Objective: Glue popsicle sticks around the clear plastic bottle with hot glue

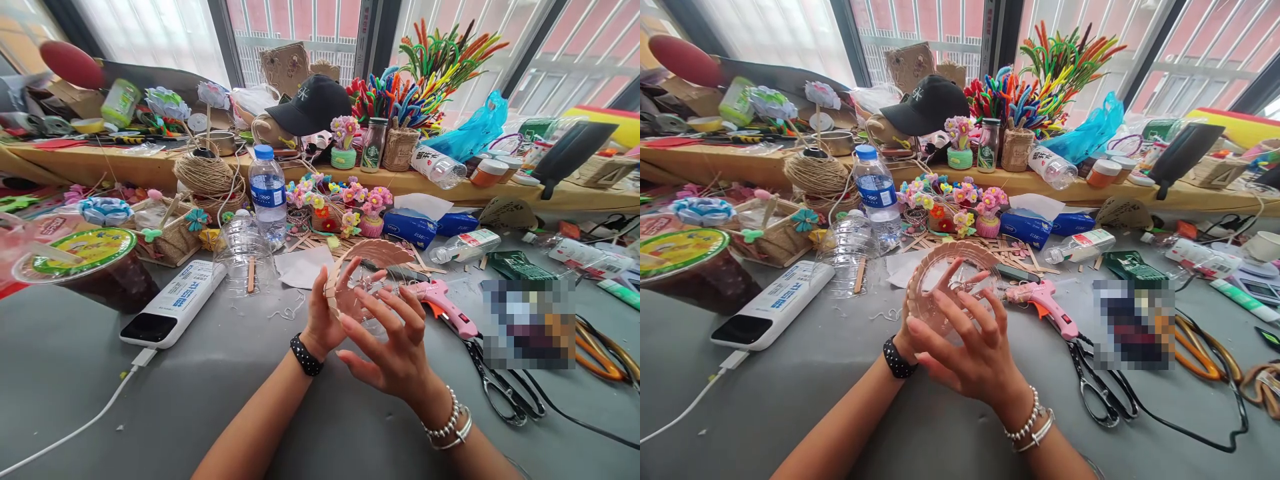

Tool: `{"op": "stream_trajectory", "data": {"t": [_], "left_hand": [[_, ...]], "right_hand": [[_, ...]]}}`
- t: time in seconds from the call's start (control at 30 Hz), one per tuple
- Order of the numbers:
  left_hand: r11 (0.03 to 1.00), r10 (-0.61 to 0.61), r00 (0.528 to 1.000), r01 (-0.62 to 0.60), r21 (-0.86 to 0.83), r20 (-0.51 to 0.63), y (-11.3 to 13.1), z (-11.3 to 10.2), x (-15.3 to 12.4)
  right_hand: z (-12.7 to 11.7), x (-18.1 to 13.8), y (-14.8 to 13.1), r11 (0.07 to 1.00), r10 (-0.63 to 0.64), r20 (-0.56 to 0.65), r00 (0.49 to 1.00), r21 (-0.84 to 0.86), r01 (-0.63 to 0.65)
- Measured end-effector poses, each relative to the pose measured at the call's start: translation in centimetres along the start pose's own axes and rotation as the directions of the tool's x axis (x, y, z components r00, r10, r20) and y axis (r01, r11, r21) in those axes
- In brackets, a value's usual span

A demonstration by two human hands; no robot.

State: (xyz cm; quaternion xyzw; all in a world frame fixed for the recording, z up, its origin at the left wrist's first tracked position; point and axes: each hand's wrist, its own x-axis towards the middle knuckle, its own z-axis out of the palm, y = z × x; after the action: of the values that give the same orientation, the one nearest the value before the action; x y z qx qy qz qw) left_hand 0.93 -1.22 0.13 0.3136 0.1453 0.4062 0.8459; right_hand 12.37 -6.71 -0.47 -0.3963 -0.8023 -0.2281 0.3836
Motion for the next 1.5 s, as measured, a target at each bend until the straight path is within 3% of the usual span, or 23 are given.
{"op": "stream_trajectory", "data": {"t": [0.13, 0.3, 0.57, 0.87, 1.07, 1.23, 1.5], "left_hand": [[0.999, 0.024, 0.997, -0.027, -0.041, -0.074, 0.1, -0.2, 0.1], [0.977, 0.159, 0.964, -0.184, -0.103, -0.215, -0.3, -0.6, 0.5], [0.948, 0.273, 0.905, -0.311, -0.069, -0.327, -1.2, -0.3, 0.8], [0.948, 0.309, 0.899, -0.318, 0.023, -0.310, -0.9, -0.4, 0.8], [0.879, 0.431, 0.849, -0.319, 0.353, -0.306, -1.1, -0.6, 0.7], [0.795, 0.442, 0.874, -0.280, 0.538, -0.199, -1.6, -0.3, 0.3], [0.775, 0.417, 0.896, -0.262, 0.576, -0.153, -1.6, -0.3, 0.4]], "right_hand": [[-0.2, 0.1, 0.2, 0.994, 0.083, -0.024, 0.996, 0.071, -0.082], [-0.3, 0.3, 0.2, 0.982, 0.185, -0.081, 0.979, 0.064, -0.180], [0.2, 0.2, 0.2, 0.976, 0.156, 0.105, 0.982, 0.135, -0.169], [-0.1, 0.3, 0.3, 0.955, 0.161, 0.130, 0.978, 0.231, -0.188], [-0.4, 0.5, 0.9, 0.803, 0.403, 0.070, 0.912, 0.451, -0.390], [-0.1, 0.6, 1.4, 0.695, 0.558, -0.002, 0.830, 0.546, -0.467], [-0.2, 0.7, 1.4, 0.659, 0.566, 0.050, 0.823, 0.572, -0.488]]}}
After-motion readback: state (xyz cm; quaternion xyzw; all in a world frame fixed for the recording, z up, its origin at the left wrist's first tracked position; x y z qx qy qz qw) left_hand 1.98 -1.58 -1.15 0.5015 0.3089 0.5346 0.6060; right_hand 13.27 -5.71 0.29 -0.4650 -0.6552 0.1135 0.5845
